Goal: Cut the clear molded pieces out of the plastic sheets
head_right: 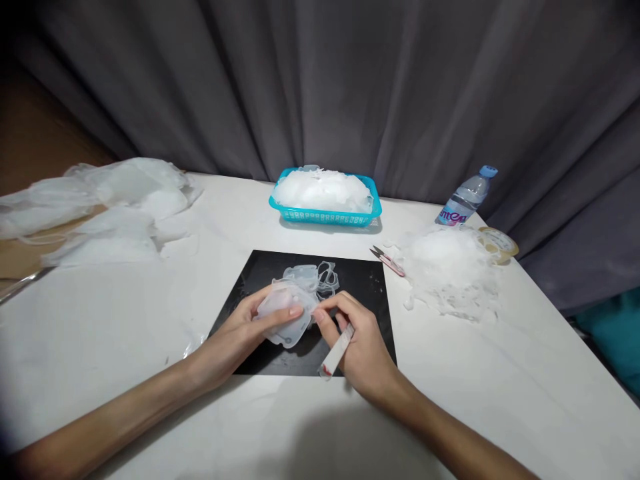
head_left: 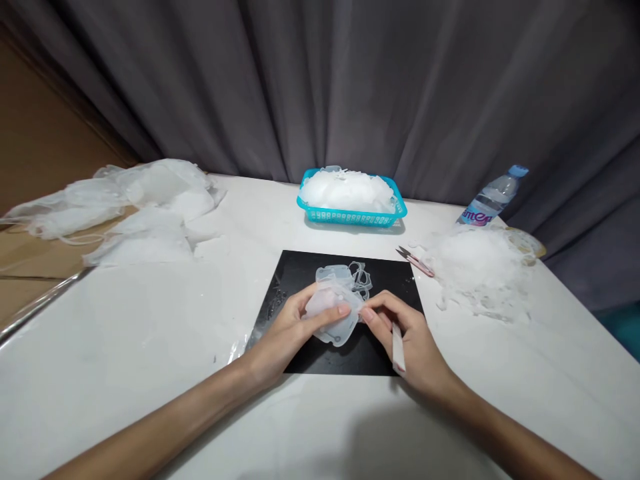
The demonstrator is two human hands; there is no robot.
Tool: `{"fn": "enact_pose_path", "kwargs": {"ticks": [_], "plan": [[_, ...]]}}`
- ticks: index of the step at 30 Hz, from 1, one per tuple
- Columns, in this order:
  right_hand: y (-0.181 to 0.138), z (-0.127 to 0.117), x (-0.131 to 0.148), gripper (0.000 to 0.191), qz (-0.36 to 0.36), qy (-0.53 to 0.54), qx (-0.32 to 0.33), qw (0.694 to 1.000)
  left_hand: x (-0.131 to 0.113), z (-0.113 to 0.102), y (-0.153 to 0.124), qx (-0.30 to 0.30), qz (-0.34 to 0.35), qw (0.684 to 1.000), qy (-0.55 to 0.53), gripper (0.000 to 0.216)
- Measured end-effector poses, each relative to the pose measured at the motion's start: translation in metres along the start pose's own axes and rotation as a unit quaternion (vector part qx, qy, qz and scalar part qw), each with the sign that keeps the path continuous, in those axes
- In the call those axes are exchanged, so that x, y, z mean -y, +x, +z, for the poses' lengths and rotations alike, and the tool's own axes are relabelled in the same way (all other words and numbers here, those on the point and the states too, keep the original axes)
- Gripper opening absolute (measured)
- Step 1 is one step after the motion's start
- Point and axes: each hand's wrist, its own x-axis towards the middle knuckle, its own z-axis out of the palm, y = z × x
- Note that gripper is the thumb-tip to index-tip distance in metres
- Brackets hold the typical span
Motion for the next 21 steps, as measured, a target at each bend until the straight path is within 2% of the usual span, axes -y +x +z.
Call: {"fn": "enact_pose_path", "kwargs": {"ticks": [3, 10, 17, 21], "plan": [[-0.0002, -0.0022, 0.0014, 0.025, -0.001, 0.000, -0.008, 1.000, 0.0009, 0.0001, 0.0008, 0.004, 0.009, 1.000, 0.014, 0.037], [0.0018, -0.0058, 0.0047, 0.015, -0.053, -0.052, -0.014, 0.997, 0.0034, 0.0003, 0.0015, -0.009, 0.048, 0.997, 0.058, 0.036], [0.0007, -0.0066, 0.0055, 0.009, -0.091, -0.078, -0.002, 0.993, 0.0034, 0.0060, -0.0011, -0.032, 0.090, 0.990, 0.107, 0.033], [-0.0008, -0.0055, 0.0026, 0.009, -0.123, -0.131, 0.011, 0.984, 0.0068, 0.0061, -0.0010, -0.025, 0.090, 0.989, 0.114, 0.031]]}}
